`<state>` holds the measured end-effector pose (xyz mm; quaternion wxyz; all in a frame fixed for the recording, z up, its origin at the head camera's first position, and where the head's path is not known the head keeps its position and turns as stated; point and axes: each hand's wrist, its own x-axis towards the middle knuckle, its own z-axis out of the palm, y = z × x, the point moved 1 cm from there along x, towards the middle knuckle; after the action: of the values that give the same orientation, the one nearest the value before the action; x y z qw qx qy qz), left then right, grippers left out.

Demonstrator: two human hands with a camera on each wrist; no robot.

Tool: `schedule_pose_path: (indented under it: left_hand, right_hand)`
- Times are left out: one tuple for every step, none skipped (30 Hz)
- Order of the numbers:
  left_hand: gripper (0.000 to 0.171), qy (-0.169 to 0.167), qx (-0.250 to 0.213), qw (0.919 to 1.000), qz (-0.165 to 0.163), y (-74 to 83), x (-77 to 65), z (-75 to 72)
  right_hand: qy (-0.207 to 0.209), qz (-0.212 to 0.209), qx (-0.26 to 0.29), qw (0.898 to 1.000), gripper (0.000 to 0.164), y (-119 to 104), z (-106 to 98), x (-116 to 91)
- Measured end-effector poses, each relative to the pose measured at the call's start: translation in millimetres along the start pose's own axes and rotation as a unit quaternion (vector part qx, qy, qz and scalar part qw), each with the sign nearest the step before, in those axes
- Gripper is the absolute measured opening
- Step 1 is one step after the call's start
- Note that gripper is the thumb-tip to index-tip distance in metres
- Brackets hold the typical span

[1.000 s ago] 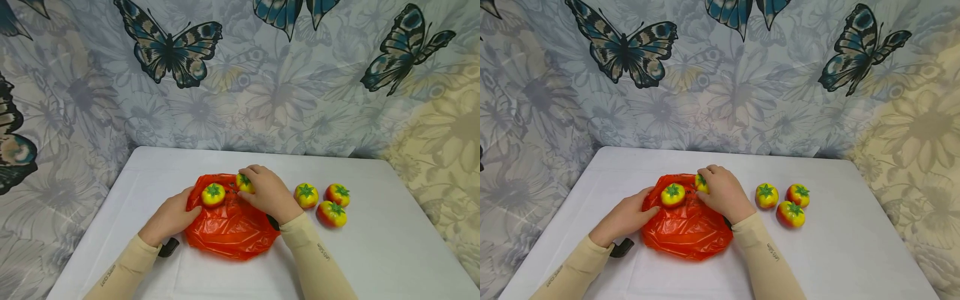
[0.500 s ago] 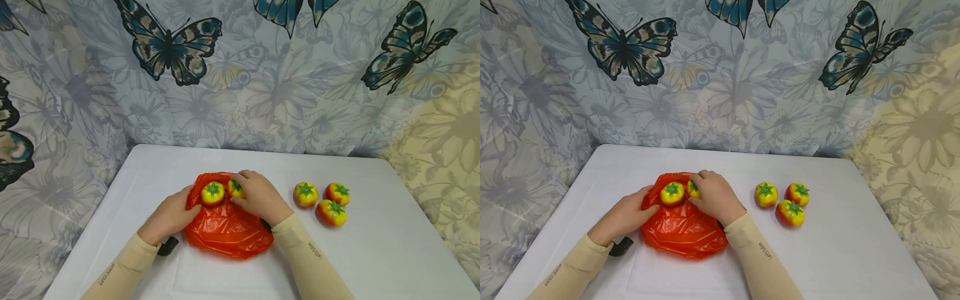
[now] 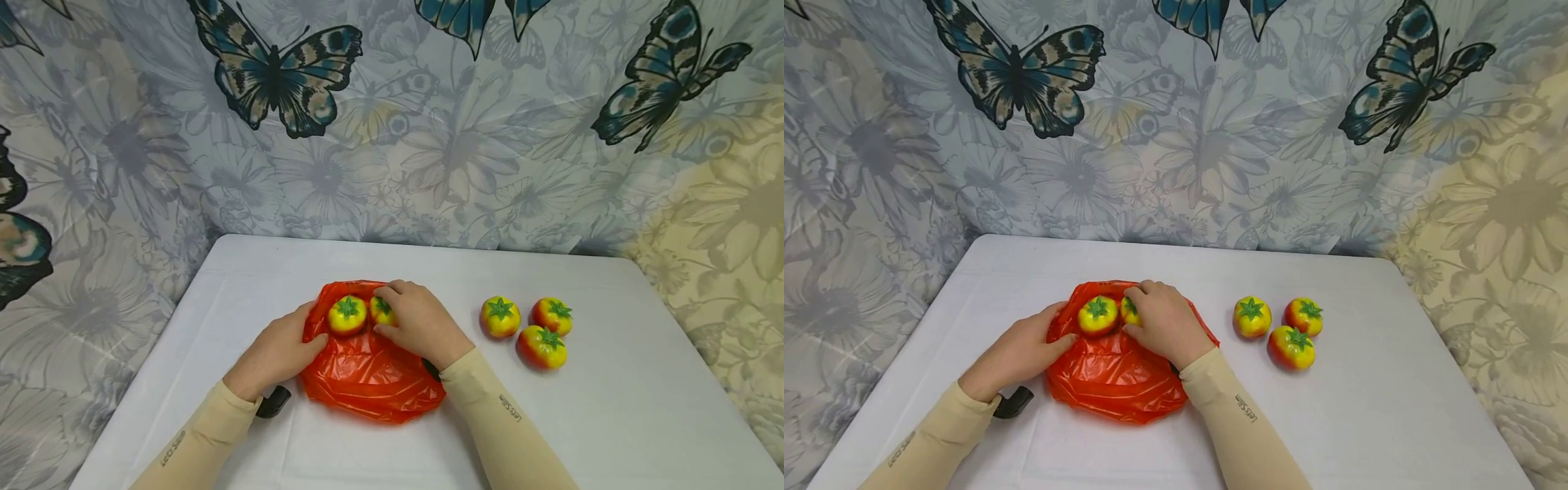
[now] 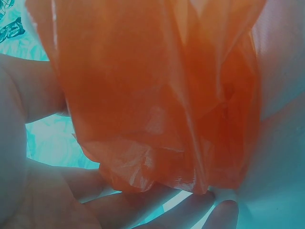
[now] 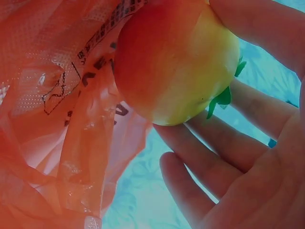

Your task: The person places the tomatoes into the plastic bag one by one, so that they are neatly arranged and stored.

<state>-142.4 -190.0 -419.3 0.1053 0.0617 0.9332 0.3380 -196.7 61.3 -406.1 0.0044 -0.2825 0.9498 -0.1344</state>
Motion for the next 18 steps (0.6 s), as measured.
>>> schedule_pose_path:
  left_hand:
    - [0.071,0.000,0.000,1.0000,0.000,0.3,-0.2,-0.2]
    - [0.071,-0.001,-0.001,1.0000,-0.003,0.4,-0.2,-0.2]
    - [0.071,-0.001,0.000,1.0000,-0.003,0.6,-0.4,-0.5]
    - [0.071,0.000,0.000,1.0000,-0.003,0.7,-0.5,-0.6]
    - [0.071,-0.001,0.001,1.0000,-0.002,0.9,-0.6,-0.7]
    - [0.071,0.000,0.000,1.0000,-0.001,1.1,-0.7,-0.7]
    - [0.070,0.000,0.000,1.0000,0.000,1.1,-0.7,-0.6]
    - [0.070,0.000,0.001,1.0000,0.001,1.2,-0.7,-0.6]
    - [0.070,0.001,0.001,1.0000,0.003,1.3,-0.7,-0.7]
    - [0.070,0.001,0.001,1.0000,0.002,1.5,-0.8,-0.8]
    - [0.070,0.000,0.000,1.0000,0.002,1.6,-0.8,-0.9]
    - [0.070,0.000,-0.001,1.0000,0.001,1.7,-0.8,-1.0]
    - [0.070,0.000,-0.001,1.0000,0.001,1.6,-0.7,-1.0]
    - [0.070,0.001,-0.001,1.0000,0.001,1.6,-0.7,-1.1]
    - [0.070,0.001,-0.001,1.0000,0.002,1.4,-0.6,-1.1]
    - [0.070,0.001,-0.001,1.0000,0.001,1.3,-0.5,-1.0]
    - [0.070,0.001,-0.001,1.0000,0.000,1.1,-0.2,-0.8]
    - [0.070,0.002,-0.001,1.0000,0.001,0.9,0.1,-0.6]
  right_hand:
    - [-0.001,0.000,0.000,1.000,0.058,-0.1,0.2,0.1]
    - [-0.003,0.001,0.000,1.000,0.058,-0.1,0.6,0.3]
    - [-0.004,0.002,0.000,1.000,0.058,-0.1,1.1,0.5]
    - [-0.006,0.003,-0.001,1.000,0.058,-0.1,1.5,0.7]
    - [-0.008,0.005,-0.002,1.000,0.058,-0.1,2.0,0.9]
    - [-0.009,0.006,-0.003,1.000,0.058,-0.1,2.4,1.1]
    - [-0.010,0.008,-0.003,1.000,0.058,-0.1,2.7,1.1]
    - [-0.011,0.010,-0.003,1.000,0.058,0.0,3.0,1.2]
    - [-0.011,0.012,-0.003,1.000,0.058,0.1,3.1,1.2]
    - [-0.011,0.013,-0.004,1.000,0.058,0.1,3.3,1.3]
    - [-0.011,0.013,-0.004,1.000,0.058,0.1,3.3,1.4]
    - [-0.011,0.013,-0.005,1.000,0.058,0.2,3.6,1.5]
    - [-0.010,0.011,-0.005,1.000,0.057,0.2,3.6,1.4]
    - [-0.008,0.010,-0.005,1.000,0.057,0.4,3.9,1.3]
    - [-0.007,0.008,-0.006,1.000,0.057,0.6,4.3,1.3]
    - [-0.005,0.007,-0.006,1.000,0.057,0.8,4.7,1.2]
    - [-0.004,0.005,-0.006,1.000,0.056,1.0,4.9,1.2]
    - [-0.003,0.004,-0.006,1.000,0.056,1.1,5.1,1.3]
